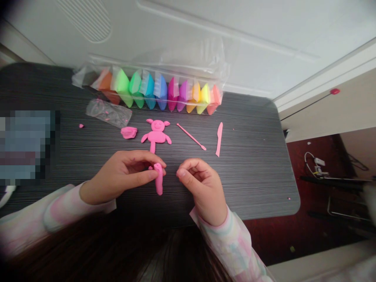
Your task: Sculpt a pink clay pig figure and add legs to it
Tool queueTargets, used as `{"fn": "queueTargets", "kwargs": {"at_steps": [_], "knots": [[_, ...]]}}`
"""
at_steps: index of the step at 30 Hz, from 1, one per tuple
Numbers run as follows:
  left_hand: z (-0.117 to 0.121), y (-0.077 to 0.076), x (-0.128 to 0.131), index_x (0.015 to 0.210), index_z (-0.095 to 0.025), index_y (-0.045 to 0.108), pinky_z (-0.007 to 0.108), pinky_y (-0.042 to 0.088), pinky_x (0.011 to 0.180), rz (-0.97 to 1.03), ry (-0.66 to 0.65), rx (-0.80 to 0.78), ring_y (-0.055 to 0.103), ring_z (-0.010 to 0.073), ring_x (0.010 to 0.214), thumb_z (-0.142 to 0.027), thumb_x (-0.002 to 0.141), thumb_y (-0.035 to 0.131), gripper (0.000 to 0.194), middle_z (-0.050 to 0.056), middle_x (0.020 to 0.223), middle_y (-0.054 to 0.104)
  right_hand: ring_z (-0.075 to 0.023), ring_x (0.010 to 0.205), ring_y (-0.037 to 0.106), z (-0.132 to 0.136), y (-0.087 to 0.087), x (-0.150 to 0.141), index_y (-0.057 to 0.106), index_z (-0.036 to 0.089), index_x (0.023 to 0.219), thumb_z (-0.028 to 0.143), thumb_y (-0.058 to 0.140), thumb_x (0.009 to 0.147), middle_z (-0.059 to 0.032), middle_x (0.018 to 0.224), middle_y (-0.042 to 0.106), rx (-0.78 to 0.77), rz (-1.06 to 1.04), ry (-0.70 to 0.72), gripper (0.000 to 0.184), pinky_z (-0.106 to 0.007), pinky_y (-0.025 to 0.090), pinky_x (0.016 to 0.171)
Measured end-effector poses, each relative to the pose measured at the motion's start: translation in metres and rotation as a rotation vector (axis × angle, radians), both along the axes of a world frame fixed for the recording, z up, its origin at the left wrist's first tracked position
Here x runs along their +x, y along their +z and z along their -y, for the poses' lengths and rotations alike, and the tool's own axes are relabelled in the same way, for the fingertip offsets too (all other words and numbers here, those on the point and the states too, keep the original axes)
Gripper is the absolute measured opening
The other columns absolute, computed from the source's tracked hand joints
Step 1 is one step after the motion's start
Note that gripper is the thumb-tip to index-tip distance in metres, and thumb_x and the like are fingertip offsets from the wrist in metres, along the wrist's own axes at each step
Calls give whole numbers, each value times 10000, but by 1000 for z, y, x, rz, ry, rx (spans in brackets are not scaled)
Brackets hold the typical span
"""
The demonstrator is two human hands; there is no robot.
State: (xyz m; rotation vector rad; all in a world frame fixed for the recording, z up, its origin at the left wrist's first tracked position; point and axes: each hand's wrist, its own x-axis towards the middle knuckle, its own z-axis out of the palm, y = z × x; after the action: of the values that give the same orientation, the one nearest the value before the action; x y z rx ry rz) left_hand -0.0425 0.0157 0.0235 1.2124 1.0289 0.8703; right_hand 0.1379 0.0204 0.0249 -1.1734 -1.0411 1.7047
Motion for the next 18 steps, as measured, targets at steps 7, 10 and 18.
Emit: {"fn": "queueTargets", "kwargs": {"at_steps": [7,10,18], "knots": [[-1,-2,0,819,-173,632,156,463,623,21,19,-14,598,77,660,-245,746,591,111,-9,713,672,-73,592,507,-2,0,5,644,213,697,290,596,774,31,651,615,-22,10,-17,119,-219,371,564],[-1,-2,0,811,-165,632,161,464,613,17,29,-15,591,78,645,-251,742,594,116,-2,711,671,-77,580,505,-3,-2,4,638,204,685,289,605,761,27,639,614,-75,-29,-9,119,-224,360,553],[-1,-4,0,814,-156,618,172,461,606,54,26,-27,590,75,622,-254,749,591,121,-4,675,661,-71,468,364,-15,10,16,460,186,550,273,561,773,63,476,377,-170,-231,-94,259,-233,322,486]]}}
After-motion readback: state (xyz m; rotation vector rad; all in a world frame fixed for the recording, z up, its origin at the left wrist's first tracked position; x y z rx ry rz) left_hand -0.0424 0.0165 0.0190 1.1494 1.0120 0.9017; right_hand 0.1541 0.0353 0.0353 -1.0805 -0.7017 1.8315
